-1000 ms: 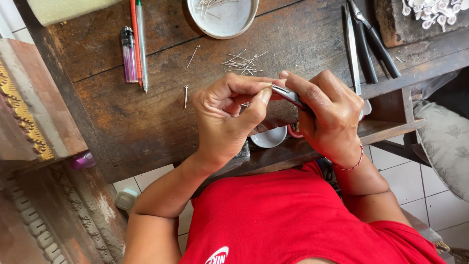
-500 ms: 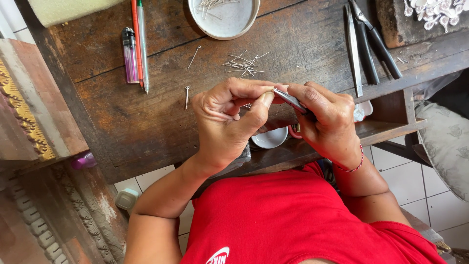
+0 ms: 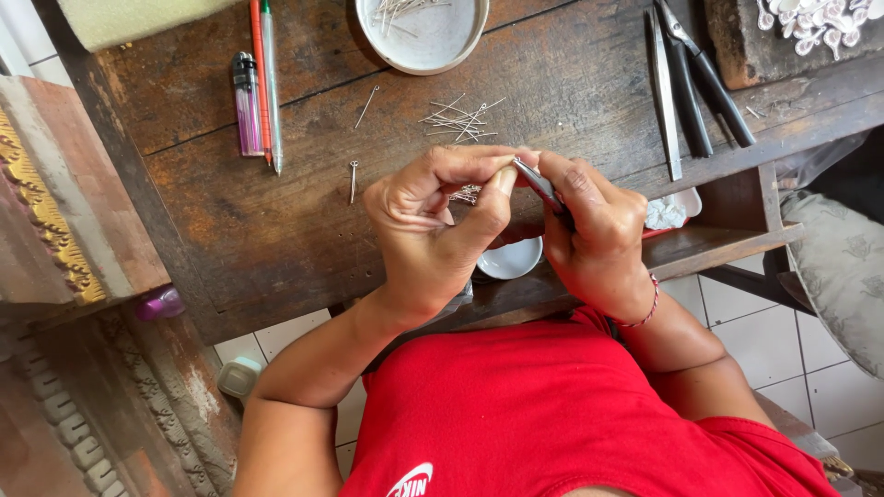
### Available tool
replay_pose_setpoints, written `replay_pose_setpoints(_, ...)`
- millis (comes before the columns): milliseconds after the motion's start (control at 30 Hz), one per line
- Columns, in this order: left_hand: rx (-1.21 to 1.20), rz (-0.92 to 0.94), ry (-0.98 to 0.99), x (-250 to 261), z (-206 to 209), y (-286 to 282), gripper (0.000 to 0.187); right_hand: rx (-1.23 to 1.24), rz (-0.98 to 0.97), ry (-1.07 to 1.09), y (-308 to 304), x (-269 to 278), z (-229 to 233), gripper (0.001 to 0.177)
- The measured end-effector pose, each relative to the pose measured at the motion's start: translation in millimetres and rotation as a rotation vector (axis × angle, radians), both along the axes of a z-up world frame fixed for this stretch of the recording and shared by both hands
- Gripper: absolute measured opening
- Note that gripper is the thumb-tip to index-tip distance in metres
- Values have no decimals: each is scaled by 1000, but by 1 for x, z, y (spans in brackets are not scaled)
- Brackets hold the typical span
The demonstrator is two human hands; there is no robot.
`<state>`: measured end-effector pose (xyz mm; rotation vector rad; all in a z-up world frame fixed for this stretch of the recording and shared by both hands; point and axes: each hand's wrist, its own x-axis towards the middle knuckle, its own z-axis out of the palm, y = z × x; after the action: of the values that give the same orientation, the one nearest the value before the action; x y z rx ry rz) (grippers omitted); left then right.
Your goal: The person is using pliers to bend and finish small silver pins at a jewelry workshop.
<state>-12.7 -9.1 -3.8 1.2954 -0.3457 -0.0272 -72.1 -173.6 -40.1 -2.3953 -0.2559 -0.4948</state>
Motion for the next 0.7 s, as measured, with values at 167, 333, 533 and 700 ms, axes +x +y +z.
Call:
replay_pose_setpoints(167,48,37,-88,3,2,3,12,-6,57,51,-8,9,35,29)
replay_pose_setpoints(333,154,118,-204,5,2,4,16,-33,91,69,-12,12,45,22)
replay_pose_setpoints(533,343,173,-332,5,-2,6,20,-78,122,121,-8,12,45,25)
replay_pose_setpoints(700,507,244,-564,9,-7,7,19,-42,78,135,-7,9,30,22)
